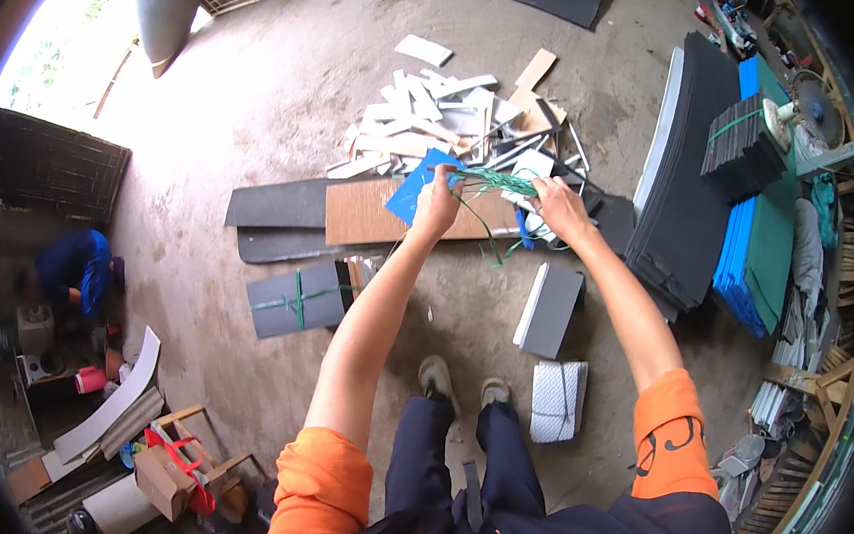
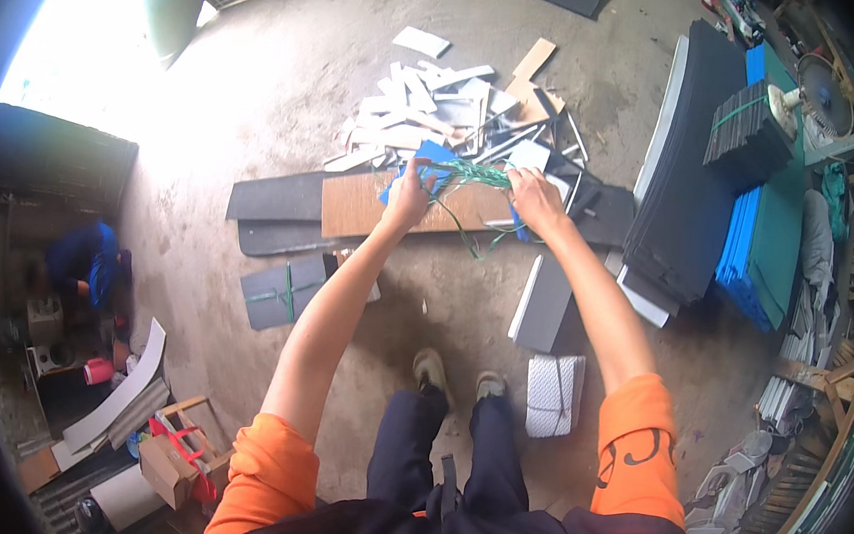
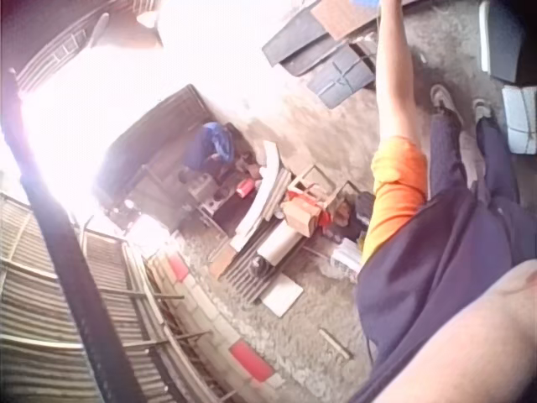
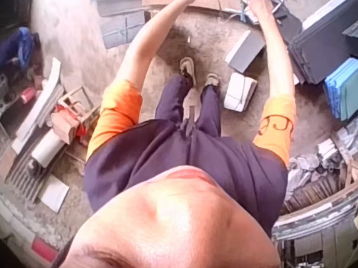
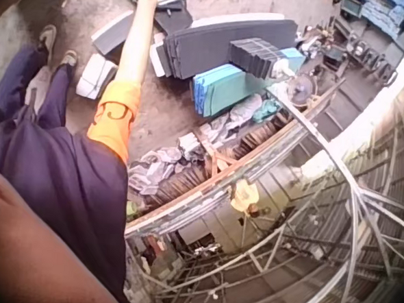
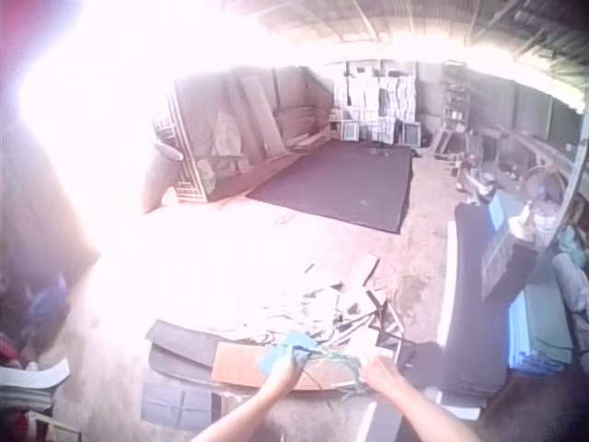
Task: The person sits on the floor and ties a stack of white boards with green twine, then stacks black and light-colored boards and ties them with twine. The person repeatedly handles and ties multiple stacks of boards.
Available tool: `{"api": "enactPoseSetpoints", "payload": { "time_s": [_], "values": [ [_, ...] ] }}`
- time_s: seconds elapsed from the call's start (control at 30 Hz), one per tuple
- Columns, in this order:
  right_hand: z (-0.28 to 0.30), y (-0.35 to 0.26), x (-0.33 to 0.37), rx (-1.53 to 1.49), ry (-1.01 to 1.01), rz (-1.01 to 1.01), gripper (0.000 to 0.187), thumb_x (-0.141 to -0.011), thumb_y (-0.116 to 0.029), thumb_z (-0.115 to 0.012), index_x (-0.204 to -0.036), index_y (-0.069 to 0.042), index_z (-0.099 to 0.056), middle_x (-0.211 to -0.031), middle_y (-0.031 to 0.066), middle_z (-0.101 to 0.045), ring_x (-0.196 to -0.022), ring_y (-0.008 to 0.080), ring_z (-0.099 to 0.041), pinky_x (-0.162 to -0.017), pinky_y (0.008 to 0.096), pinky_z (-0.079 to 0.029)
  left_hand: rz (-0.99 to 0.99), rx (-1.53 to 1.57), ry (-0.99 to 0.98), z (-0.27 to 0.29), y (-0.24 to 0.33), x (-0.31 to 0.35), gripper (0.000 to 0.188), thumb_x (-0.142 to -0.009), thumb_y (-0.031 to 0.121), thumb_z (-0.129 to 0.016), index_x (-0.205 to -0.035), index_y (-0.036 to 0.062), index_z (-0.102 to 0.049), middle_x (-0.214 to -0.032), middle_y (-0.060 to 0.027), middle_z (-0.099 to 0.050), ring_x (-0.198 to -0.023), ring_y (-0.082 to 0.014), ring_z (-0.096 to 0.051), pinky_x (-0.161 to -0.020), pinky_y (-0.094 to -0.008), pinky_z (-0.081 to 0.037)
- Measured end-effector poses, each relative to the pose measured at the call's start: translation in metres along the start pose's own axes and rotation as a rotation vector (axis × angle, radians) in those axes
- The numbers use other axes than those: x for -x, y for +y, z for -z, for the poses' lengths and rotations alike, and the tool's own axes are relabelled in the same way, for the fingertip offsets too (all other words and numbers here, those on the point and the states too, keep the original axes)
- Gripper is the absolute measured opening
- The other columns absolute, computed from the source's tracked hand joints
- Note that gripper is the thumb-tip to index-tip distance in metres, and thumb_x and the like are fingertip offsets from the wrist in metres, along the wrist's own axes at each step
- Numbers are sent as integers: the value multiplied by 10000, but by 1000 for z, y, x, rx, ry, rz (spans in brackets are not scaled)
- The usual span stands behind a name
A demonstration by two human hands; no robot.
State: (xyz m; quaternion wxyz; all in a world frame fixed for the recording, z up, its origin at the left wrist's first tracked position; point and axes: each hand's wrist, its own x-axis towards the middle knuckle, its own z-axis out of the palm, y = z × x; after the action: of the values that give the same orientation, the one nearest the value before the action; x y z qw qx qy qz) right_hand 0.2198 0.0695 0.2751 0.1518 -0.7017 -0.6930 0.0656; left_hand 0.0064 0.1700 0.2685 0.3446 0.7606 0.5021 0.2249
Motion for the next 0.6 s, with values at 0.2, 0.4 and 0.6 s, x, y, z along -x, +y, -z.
{"api": "enactPoseSetpoints", "payload": {
  "time_s": [0.2,0.4,0.6],
  "values": [
    [-68,45,-111,-233,-81,-332,286,-832,-237,-569,-940,25,-539,-860,258,-596,-850,405,-572,-732,460,-444,350,539,-97,-53,-63,-128,199,-916,182,-453,-1050,54,-525,-627,3,-441,-537,-102,-433,-494,-266,-361],
    [-201,112,-200,-503,-151,-633,325,-801,-280,-601,-999,-23,-574,-902,239,-614,-897,399,-575,-779,445,-449,665,964,-78,-151,-142,-244,211,-926,165,-412,-959,51,-586,-606,32,-451,-506,-60,-370,-459,-228,-310],
    [-278,157,-268,-411,-124,-676,704,-729,-267,-684,-1263,45,-349,-1194,335,-421,-1144,431,-405,-954,427,-354,569,462,-216,-215,-179,-331,880,-647,232,-758,-1329,12,-247,-1218,-187,-467,-1114,-268,-468,-932,-340,-377]
  ]
}}
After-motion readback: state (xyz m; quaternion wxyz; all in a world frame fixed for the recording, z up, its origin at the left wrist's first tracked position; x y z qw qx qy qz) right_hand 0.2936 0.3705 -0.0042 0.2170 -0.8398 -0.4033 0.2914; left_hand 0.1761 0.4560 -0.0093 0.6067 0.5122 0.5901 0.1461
